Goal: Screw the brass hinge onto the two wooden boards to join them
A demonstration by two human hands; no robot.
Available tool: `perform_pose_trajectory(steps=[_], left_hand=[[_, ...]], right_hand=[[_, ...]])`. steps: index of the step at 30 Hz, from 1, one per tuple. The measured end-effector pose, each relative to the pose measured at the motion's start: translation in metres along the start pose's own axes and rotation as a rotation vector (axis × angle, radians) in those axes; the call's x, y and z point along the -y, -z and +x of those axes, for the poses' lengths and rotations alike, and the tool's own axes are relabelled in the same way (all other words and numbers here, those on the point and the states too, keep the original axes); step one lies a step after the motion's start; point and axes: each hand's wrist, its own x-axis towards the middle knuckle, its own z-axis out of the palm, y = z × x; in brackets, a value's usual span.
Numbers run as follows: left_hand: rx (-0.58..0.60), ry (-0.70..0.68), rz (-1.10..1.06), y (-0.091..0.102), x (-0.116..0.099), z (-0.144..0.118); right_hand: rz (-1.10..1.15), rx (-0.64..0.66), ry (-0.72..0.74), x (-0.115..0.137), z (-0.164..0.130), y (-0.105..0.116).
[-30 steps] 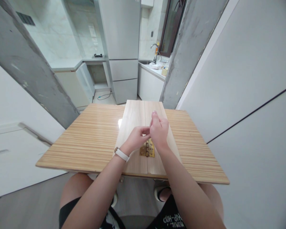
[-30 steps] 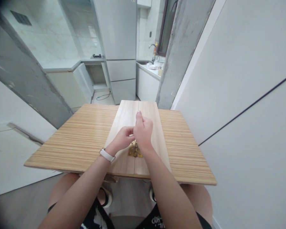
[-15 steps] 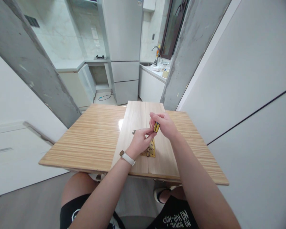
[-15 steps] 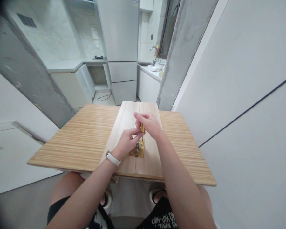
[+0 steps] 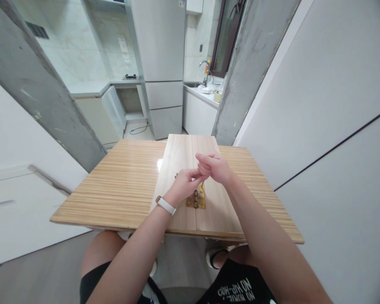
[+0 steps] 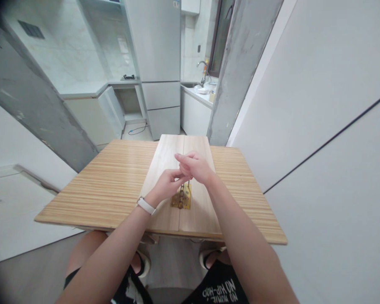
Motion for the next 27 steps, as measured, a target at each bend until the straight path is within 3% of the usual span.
perform_pose_trajectory(steps=[8,14,20,24,27], left_hand=[[0.147,0.080,-0.210,0.011,0.002,0.011],[0.221,0.083,-0.302,0.013,0.004,0.015],[0.144,0.047,-0.149,0.009,0.001,0.005],[-0.017,0.005,0.050,0.002,-0.011,-0.006],[-0.136,0.014,0.109,-0.005,-0.018,-0.013]], right_hand=[[0.042,-0.318,0.086,-0.005,-0.001,-0.019],[-0.173,-0.684,0.188,-0.013,-0.003,-0.035],[-0.346,-1.037,0.218,-0.015,-0.003,-0.059],[-0.383,-1.163,0.220,-0.016,-0.002,-0.068],[-0.377,-1.181,0.215,-0.019,-0.002,-0.072]])
